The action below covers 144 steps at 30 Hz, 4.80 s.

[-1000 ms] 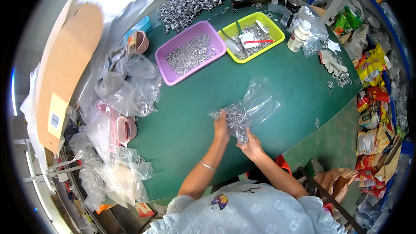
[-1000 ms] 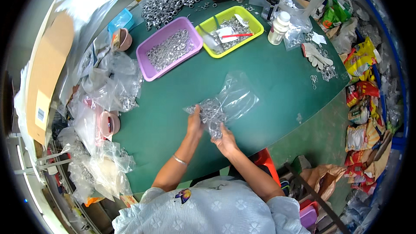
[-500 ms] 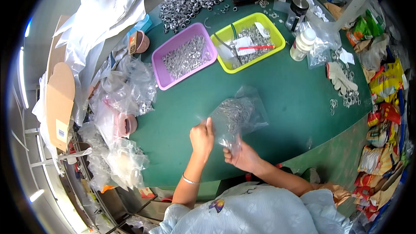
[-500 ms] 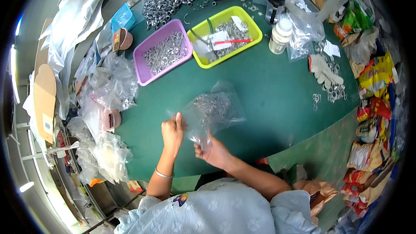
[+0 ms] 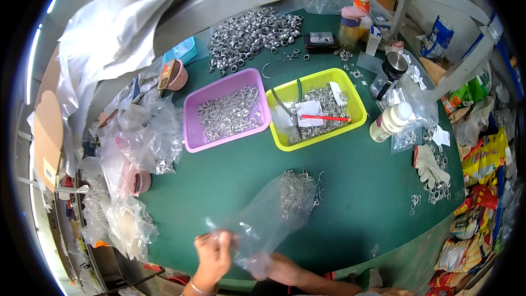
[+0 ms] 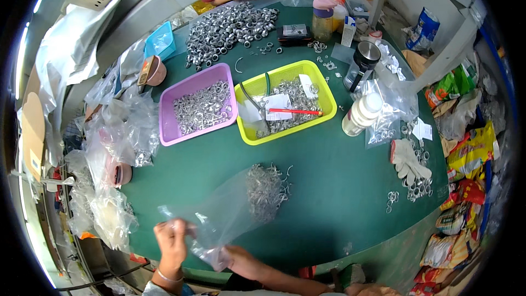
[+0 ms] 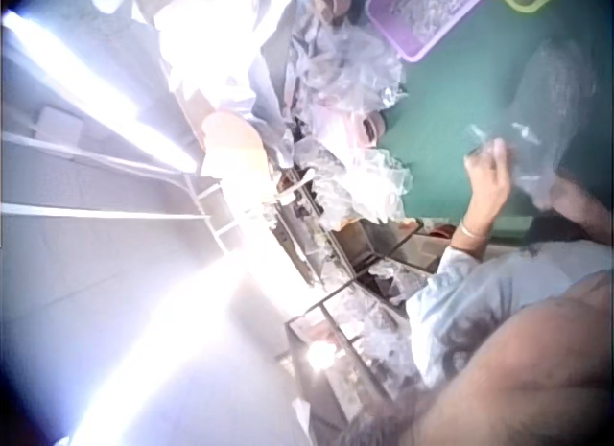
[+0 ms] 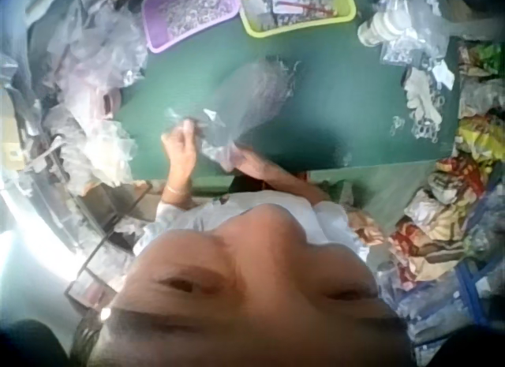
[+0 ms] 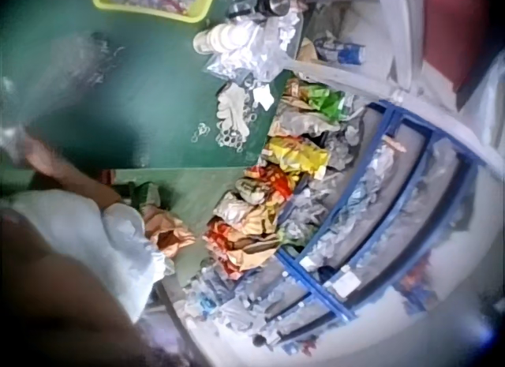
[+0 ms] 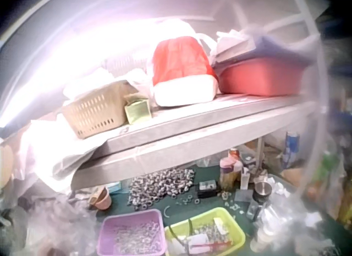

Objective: The person retrieves a bag of small metal clips from a wooden shelf, empties them onto a green workbench, and then manually interlocks pairs of the metal clips by hand.

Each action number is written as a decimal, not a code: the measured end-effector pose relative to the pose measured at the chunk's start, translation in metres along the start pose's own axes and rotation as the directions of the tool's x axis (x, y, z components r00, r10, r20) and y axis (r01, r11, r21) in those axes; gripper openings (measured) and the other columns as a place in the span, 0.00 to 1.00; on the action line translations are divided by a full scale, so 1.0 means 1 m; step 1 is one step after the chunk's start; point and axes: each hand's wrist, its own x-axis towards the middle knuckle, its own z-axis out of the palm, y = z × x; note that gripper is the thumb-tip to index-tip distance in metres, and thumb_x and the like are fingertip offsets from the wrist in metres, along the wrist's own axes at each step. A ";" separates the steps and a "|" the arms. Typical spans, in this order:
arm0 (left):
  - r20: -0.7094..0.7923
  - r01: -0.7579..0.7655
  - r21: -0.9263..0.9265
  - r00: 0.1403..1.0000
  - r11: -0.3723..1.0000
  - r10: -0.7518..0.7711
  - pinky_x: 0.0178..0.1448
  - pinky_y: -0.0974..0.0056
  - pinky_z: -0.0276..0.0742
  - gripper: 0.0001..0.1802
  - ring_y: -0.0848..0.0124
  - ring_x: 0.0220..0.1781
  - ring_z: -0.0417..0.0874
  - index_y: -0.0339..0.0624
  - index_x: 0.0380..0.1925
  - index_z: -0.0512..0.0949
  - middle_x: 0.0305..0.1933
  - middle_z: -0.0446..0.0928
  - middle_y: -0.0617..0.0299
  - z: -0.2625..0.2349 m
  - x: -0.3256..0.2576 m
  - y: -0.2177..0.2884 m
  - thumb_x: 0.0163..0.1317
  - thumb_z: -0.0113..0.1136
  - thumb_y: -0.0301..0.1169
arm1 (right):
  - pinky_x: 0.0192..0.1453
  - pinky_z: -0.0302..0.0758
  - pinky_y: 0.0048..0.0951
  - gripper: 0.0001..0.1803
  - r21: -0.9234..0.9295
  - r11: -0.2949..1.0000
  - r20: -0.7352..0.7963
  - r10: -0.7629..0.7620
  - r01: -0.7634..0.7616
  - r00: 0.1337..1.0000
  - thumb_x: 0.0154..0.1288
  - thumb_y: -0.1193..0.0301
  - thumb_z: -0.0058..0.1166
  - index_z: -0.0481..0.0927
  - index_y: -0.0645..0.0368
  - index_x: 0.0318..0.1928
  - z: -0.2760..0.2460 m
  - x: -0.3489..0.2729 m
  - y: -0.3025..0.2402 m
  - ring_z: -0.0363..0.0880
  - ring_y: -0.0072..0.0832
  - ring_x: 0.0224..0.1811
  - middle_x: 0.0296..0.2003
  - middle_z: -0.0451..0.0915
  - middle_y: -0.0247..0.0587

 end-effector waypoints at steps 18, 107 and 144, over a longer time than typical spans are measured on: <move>-0.262 0.362 -0.209 0.874 0.909 -0.408 0.22 0.74 0.50 0.18 0.85 0.20 0.57 0.44 0.13 0.64 0.17 0.60 0.76 -0.077 -0.030 -0.225 0.60 0.50 0.36 | 0.35 0.72 0.22 0.10 -0.931 0.358 -0.233 -0.739 0.075 0.632 0.55 0.81 0.52 0.75 0.68 0.39 -0.016 -0.053 -0.076 0.74 0.21 0.29 0.26 0.76 0.39; 0.579 0.851 0.007 0.425 0.526 -0.696 0.29 0.65 0.72 0.09 0.67 0.28 0.74 0.43 0.37 0.73 0.30 0.72 0.62 0.346 -0.286 -0.415 0.55 0.49 0.27 | 0.40 0.62 0.33 0.14 -0.293 -0.693 0.458 -0.707 -0.659 0.539 0.44 0.79 0.56 0.76 0.58 0.36 -0.072 -0.109 -0.085 0.69 0.35 0.38 0.38 0.72 0.40; 0.041 0.349 -0.480 0.926 0.805 -0.376 0.41 0.75 0.72 0.12 0.78 0.35 0.75 0.31 0.40 0.72 0.34 0.76 0.61 0.262 -0.335 -0.142 0.57 0.53 0.25 | 0.48 0.65 0.32 0.08 -0.438 -0.755 0.600 -0.650 -0.488 0.467 0.46 0.71 0.58 0.78 0.59 0.29 -0.127 -0.329 -0.246 0.70 0.34 0.41 0.33 0.75 0.35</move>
